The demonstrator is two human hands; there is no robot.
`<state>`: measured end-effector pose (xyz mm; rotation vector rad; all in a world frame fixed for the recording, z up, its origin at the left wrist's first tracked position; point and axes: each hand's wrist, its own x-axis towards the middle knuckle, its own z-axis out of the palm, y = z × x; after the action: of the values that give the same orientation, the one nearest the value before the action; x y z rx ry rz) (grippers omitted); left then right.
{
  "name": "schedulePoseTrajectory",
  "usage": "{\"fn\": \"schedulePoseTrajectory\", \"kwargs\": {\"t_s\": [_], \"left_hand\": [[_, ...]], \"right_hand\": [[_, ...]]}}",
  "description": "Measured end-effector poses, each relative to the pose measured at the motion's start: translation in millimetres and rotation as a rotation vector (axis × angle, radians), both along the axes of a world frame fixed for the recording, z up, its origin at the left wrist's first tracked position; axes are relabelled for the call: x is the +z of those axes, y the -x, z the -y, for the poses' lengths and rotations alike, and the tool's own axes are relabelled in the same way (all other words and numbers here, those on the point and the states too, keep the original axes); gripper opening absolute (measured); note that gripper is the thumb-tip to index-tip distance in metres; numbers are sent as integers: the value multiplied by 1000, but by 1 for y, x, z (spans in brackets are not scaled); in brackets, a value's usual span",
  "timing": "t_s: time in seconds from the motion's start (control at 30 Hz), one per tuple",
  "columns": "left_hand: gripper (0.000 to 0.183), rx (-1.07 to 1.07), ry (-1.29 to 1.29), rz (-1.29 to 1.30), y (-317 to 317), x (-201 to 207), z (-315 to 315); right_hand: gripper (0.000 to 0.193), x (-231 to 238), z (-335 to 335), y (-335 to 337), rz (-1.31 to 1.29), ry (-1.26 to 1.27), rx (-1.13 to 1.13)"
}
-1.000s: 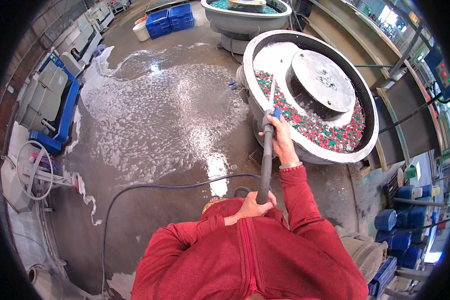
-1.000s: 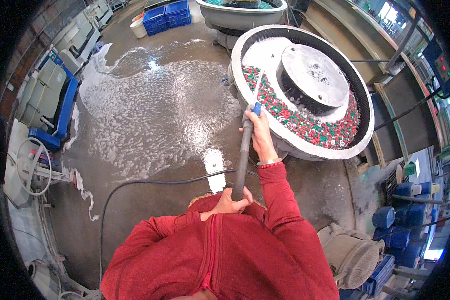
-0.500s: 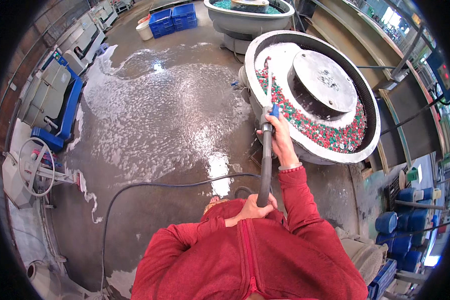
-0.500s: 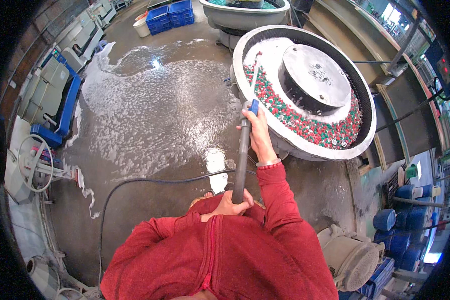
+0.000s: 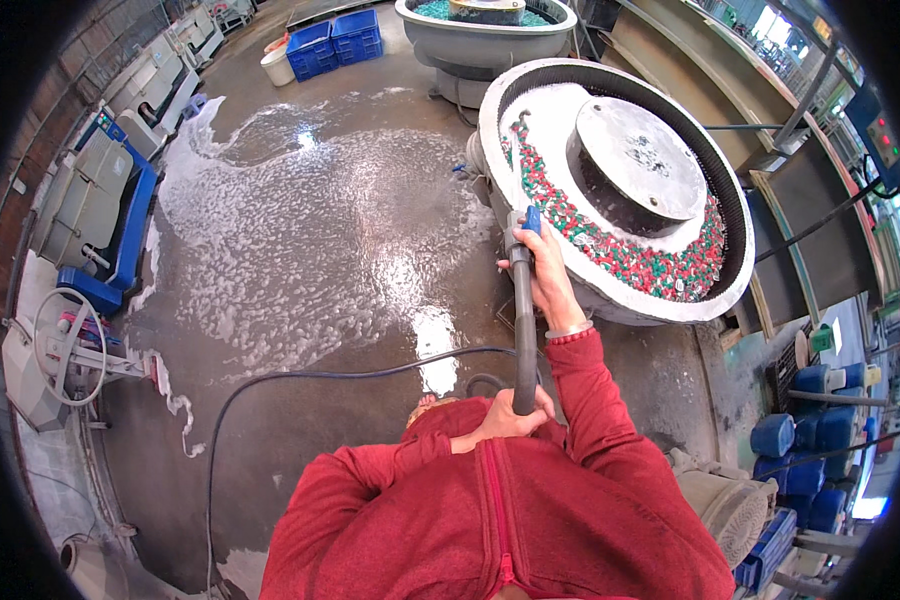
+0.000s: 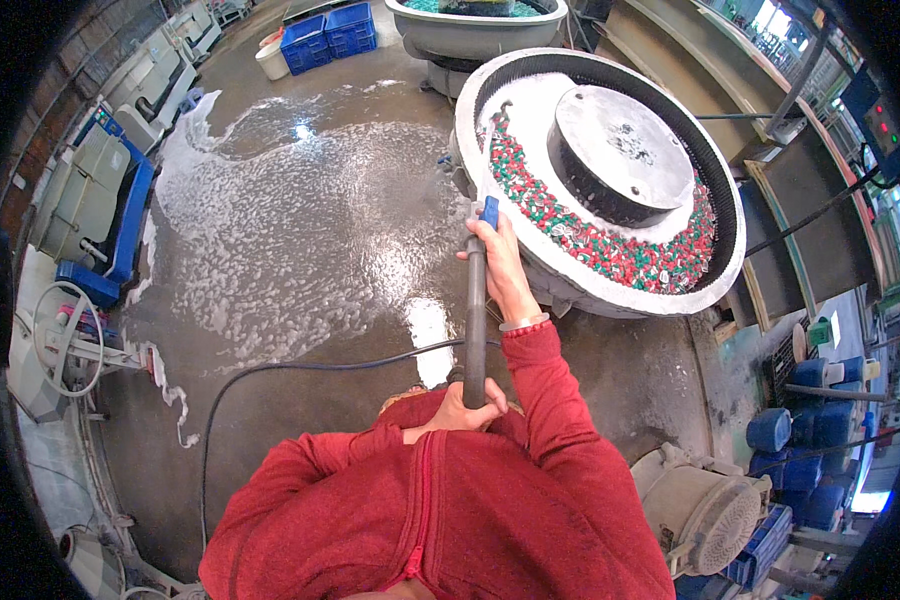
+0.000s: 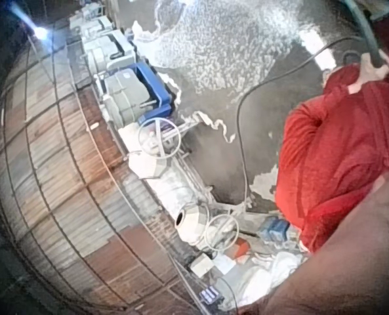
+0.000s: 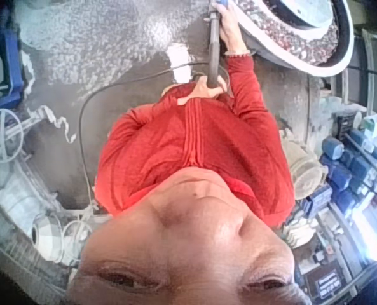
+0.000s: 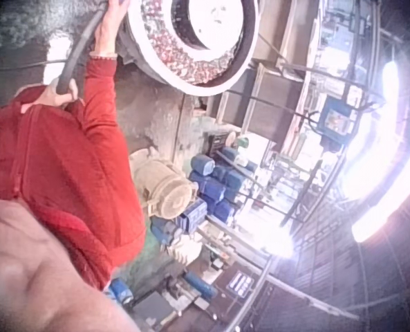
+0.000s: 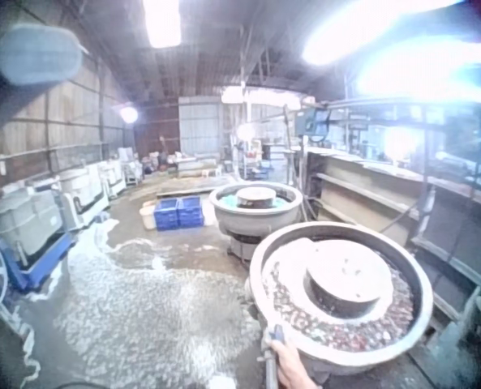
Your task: The person uses a hose to spray water into vibrating industrial machines containing media and onto the concrete floor. They move around the workspace, directing the water and adjusting the hose nozzle.
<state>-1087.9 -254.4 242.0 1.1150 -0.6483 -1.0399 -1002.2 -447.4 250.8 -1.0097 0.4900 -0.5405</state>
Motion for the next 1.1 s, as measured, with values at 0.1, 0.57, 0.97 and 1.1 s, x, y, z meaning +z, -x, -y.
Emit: {"fn": "schedulePoseTrajectory", "kwargs": {"t_s": [0.1, 0.57, 0.97, 1.1], "left_hand": [[5, -23, -45, -30, -4, -1, 4], [4, -80, -93, -13, -8, -17, 23], [3, -57, -84, -3, -4, -28, 35], [2, -72, -102, 3, -4, -30, 36]], "right_hand": [[32, -2, 4, -3, 2, -11, 28], [32, -19, 36, 23, -71, 42, -77], [32, -27, 45, 22, -94, 60, -77], [31, -36, 49, 23, -63, 38, -106]]}}
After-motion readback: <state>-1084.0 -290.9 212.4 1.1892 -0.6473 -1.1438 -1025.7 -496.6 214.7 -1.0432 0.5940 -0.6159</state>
